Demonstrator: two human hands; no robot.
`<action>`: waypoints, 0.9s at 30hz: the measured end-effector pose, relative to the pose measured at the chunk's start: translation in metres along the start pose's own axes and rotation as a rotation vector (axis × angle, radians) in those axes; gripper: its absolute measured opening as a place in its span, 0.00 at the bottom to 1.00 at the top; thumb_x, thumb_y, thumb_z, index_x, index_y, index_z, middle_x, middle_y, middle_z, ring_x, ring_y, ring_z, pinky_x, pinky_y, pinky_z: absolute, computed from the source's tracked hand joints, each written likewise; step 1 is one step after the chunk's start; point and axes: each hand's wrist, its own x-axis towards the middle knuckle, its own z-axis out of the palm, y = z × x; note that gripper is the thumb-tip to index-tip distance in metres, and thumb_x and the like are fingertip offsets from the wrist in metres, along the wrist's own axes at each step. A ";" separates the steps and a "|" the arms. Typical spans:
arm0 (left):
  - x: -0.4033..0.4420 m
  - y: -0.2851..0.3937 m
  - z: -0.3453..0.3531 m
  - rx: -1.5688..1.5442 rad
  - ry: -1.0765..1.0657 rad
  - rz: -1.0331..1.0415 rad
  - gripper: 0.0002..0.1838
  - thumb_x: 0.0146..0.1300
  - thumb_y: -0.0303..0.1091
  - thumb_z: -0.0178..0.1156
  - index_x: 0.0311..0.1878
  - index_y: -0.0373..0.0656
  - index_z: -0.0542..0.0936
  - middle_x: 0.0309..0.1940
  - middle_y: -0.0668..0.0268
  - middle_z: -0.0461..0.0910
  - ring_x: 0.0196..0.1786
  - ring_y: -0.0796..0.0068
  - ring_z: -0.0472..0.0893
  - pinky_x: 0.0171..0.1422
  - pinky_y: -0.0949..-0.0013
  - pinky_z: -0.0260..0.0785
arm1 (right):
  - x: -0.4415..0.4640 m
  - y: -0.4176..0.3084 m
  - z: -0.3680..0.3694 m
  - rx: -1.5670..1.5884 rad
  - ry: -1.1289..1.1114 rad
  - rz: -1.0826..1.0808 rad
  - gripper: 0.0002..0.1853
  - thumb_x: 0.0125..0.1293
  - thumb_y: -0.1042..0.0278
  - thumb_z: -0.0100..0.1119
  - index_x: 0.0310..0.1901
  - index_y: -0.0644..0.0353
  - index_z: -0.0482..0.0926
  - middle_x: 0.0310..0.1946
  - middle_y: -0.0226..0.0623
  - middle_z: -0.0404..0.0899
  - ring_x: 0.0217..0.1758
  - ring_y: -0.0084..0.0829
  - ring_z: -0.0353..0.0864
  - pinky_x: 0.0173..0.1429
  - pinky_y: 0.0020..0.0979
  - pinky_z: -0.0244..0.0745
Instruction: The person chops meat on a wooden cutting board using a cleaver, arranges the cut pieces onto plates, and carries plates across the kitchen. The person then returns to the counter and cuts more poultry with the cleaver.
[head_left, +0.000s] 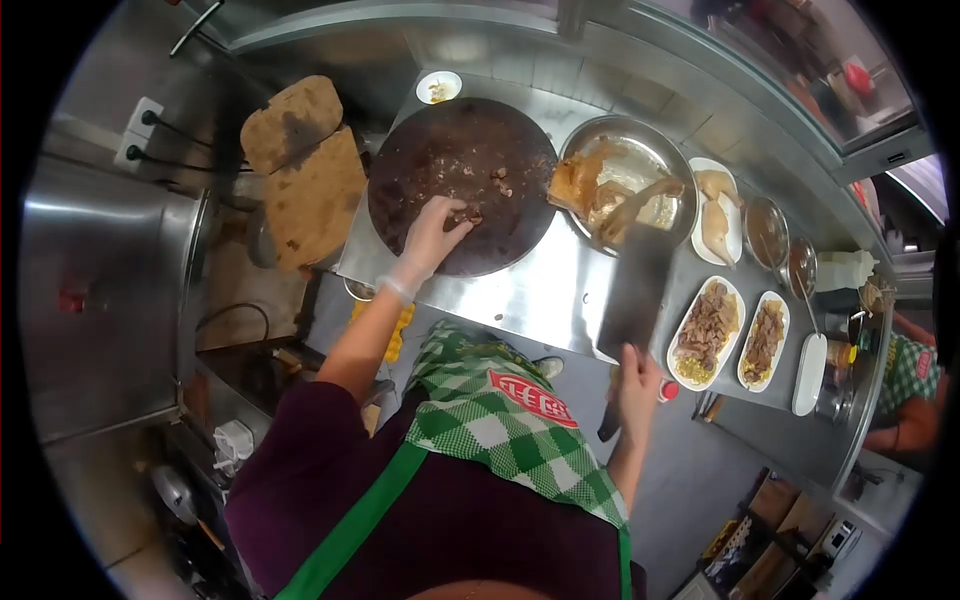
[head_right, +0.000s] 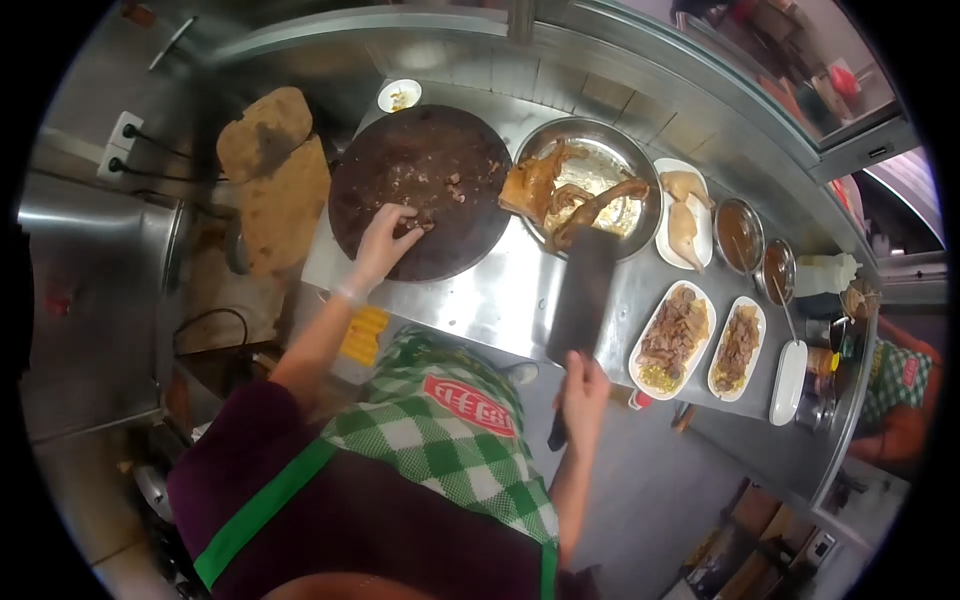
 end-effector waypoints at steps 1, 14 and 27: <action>-0.005 -0.009 0.005 -0.046 0.035 -0.002 0.13 0.53 0.27 0.65 0.42 0.38 0.76 0.38 0.59 0.75 0.40 0.61 0.78 0.45 0.67 0.70 | 0.005 -0.005 0.020 -0.176 -0.007 -0.139 0.13 0.68 0.62 0.52 0.32 0.65 0.74 0.11 0.33 0.66 0.11 0.27 0.66 0.17 0.28 0.62; -0.007 -0.029 0.030 -0.223 0.114 -0.015 0.06 0.51 0.23 0.63 0.34 0.39 0.79 0.32 0.60 0.76 0.37 0.59 0.77 0.40 0.65 0.71 | 0.039 -0.046 0.151 -1.178 -0.197 -0.543 0.11 0.65 0.63 0.50 0.36 0.62 0.77 0.18 0.49 0.77 0.23 0.49 0.78 0.30 0.44 0.73; -0.005 -0.031 0.030 -0.122 0.083 0.065 0.15 0.47 0.24 0.65 0.41 0.40 0.78 0.39 0.59 0.78 0.43 0.55 0.77 0.45 0.60 0.73 | 0.021 -0.058 0.154 -1.378 -0.178 -0.518 0.06 0.62 0.69 0.50 0.33 0.62 0.74 0.20 0.48 0.77 0.20 0.47 0.79 0.25 0.43 0.74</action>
